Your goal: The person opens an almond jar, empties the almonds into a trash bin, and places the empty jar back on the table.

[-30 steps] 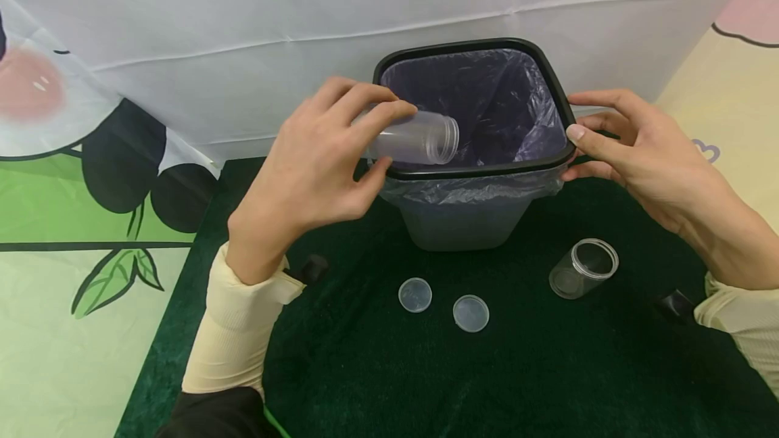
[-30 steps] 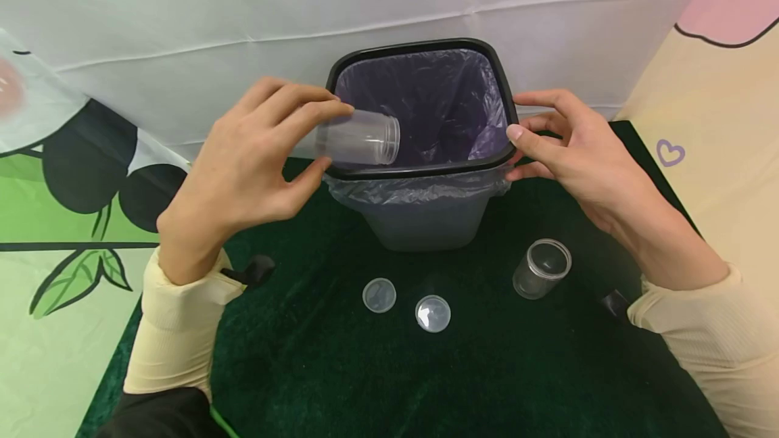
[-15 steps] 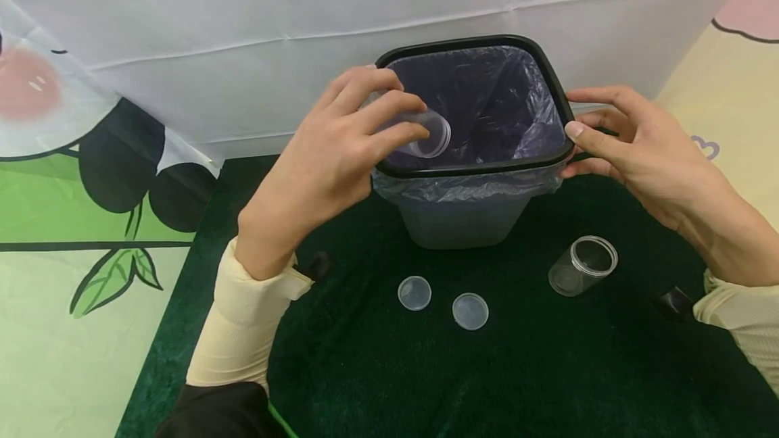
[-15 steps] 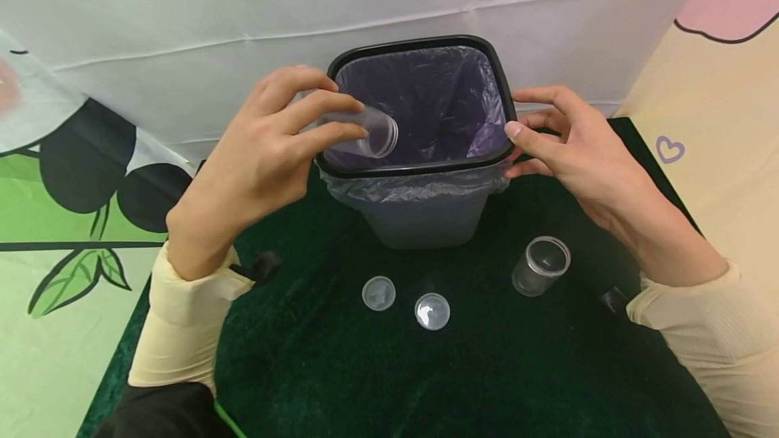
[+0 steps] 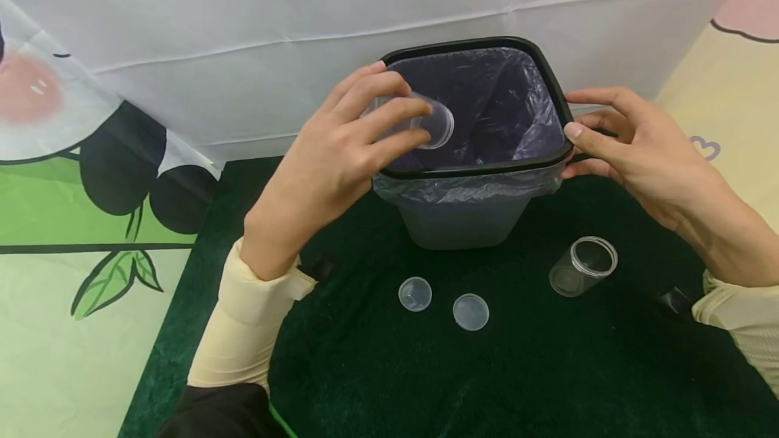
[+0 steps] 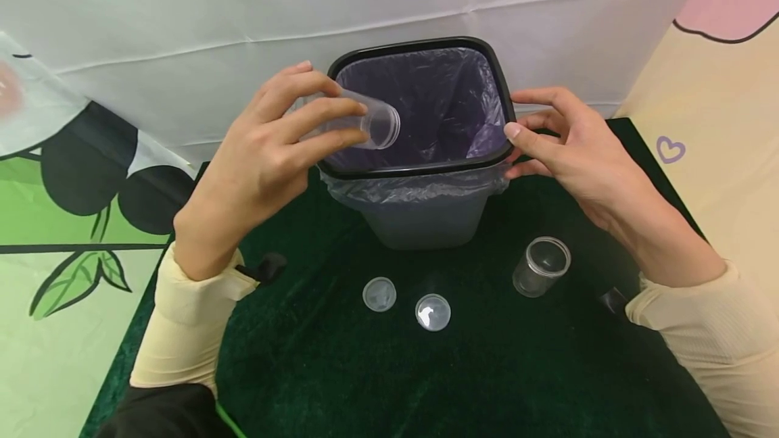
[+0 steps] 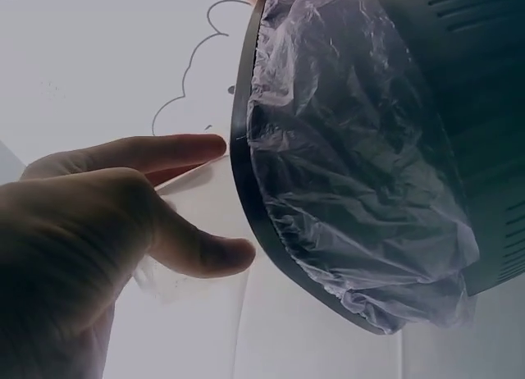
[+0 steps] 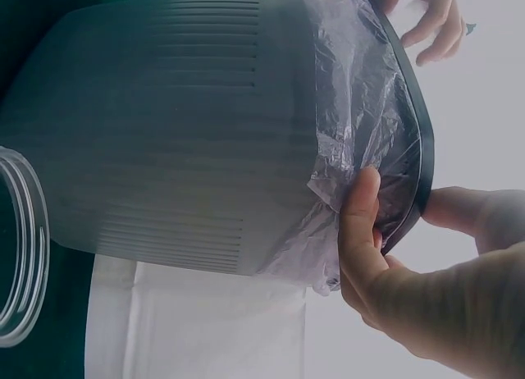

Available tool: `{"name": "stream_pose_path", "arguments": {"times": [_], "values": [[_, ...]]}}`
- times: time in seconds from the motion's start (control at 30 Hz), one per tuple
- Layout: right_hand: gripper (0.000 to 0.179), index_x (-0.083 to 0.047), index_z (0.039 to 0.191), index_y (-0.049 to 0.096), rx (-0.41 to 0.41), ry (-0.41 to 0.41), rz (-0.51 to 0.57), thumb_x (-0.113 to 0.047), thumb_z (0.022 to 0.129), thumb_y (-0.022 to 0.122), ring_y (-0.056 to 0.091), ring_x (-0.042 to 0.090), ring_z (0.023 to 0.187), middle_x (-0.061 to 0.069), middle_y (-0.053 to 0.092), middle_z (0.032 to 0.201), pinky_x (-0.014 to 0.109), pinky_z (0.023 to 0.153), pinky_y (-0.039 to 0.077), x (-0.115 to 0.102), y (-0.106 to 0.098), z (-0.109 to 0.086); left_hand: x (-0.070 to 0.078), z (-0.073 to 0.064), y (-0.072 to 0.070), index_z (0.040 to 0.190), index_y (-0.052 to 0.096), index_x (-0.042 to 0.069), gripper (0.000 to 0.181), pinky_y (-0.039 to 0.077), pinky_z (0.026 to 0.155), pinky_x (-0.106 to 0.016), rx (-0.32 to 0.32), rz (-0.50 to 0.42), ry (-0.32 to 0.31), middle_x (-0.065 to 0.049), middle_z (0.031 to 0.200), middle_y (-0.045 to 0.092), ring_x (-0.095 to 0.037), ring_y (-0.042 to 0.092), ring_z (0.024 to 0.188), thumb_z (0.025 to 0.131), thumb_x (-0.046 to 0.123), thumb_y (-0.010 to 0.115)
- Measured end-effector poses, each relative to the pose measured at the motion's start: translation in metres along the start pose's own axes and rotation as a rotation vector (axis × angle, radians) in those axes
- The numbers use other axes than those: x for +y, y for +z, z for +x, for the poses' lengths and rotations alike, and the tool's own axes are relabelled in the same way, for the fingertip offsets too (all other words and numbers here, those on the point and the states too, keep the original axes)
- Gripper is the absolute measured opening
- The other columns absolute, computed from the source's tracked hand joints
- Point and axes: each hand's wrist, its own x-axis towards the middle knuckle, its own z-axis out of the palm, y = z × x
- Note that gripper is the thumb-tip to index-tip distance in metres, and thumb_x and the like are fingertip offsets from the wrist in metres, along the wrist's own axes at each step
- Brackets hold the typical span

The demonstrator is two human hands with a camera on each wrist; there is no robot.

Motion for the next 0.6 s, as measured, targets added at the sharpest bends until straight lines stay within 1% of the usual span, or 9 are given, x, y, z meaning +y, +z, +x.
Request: {"name": "stream_pose_path", "arguments": {"times": [0.07, 0.13, 0.23, 0.3, 0.4, 0.5, 0.6], "values": [[0.052, -0.014, 0.151, 0.044, 0.000, 0.002, 0.000, -0.005, 0.103, 0.061, 0.067, 0.021, 0.096, 0.010, 0.056, 0.124, 0.029, 0.075, 0.063, 0.0000, 0.0003, 0.0002, 0.0002, -0.0006, -0.0002, 0.118, 0.075, 0.008, 0.033, 0.026, 0.131, -0.044, -0.024, -0.024, -0.021, -0.012, 0.133, 0.069, -0.036, 0.052, 0.133, 0.094, -0.011, 0.063], [0.052, -0.014, 0.151, 0.044, 0.000, 0.003, 0.002, -0.005, 0.103, 0.061, 0.067, 0.021, 0.096, 0.011, 0.056, 0.124, 0.029, 0.075, 0.063, 0.0001, 0.0004, 0.0003, 0.0006, -0.0011, -0.0007, 0.122, 0.074, 0.009, 0.039, 0.028, 0.130, -0.045, -0.061, -0.036, -0.043, -0.012, 0.135, 0.068, -0.036, 0.051, 0.135, 0.091, -0.013, 0.065], [0.052, -0.014, 0.151, 0.044, -0.002, 0.002, 0.004, -0.005, 0.103, 0.061, 0.068, 0.021, 0.096, 0.011, 0.056, 0.124, 0.029, 0.075, 0.062, 0.0003, 0.0005, 0.0003, 0.0010, -0.0016, -0.0025, 0.129, 0.071, 0.012, 0.045, 0.035, 0.124, -0.050, -0.095, -0.032, -0.092, -0.010, 0.139, 0.066, -0.037, 0.050, 0.137, 0.089, -0.010, 0.068], [0.052, -0.014, 0.152, 0.044, -0.004, 0.001, 0.006, -0.005, 0.103, 0.061, 0.068, 0.021, 0.096, 0.011, 0.055, 0.124, 0.029, 0.076, 0.062, 0.0005, 0.0004, 0.0003, 0.0005, -0.0025, -0.0037, 0.133, 0.068, 0.013, 0.046, 0.041, 0.117, -0.055, -0.093, -0.018, -0.128, -0.011, 0.141, 0.065, -0.038, 0.050, 0.137, 0.090, -0.003, 0.071], [0.052, -0.014, 0.152, 0.044, -0.005, 0.001, 0.009, -0.005, 0.104, 0.061, 0.067, 0.021, 0.097, 0.011, 0.055, 0.125, 0.029, 0.076, 0.062, 0.0008, 0.0002, 0.0004, -0.0014, -0.0047, -0.0049, 0.137, 0.065, 0.012, 0.045, 0.046, 0.109, -0.057, -0.069, -0.032, -0.175, -0.013, 0.141, 0.064, -0.040, 0.052, 0.134, 0.093, 0.011, 0.075], [0.051, -0.014, 0.152, 0.044, -0.006, 0.001, 0.011, -0.005, 0.104, 0.060, 0.067, 0.021, 0.098, 0.011, 0.055, 0.125, 0.029, 0.076, 0.062, 0.0009, -0.0002, 0.0004, -0.0036, -0.0067, -0.0055, 0.138, 0.065, 0.010, 0.046, 0.047, 0.108, -0.054, -0.042, -0.064, -0.203, -0.016, 0.139, 0.065, -0.038, 0.054, 0.128, 0.095, 0.020, 0.076], [0.052, -0.014, 0.152, 0.044, -0.006, 0.001, 0.012, -0.005, 0.104, 0.060, 0.067, 0.022, 0.098, 0.011, 0.056, 0.125, 0.029, 0.076, 0.062, 0.0007, -0.0004, 0.0005, -0.0047, -0.0078, -0.0055, 0.137, 0.066, 0.009, 0.046, 0.050, 0.106, -0.049, -0.016, -0.104, -0.246, -0.015, 0.135, 0.067, -0.035, 0.057, 0.123, 0.095, 0.026, 0.076]]}}
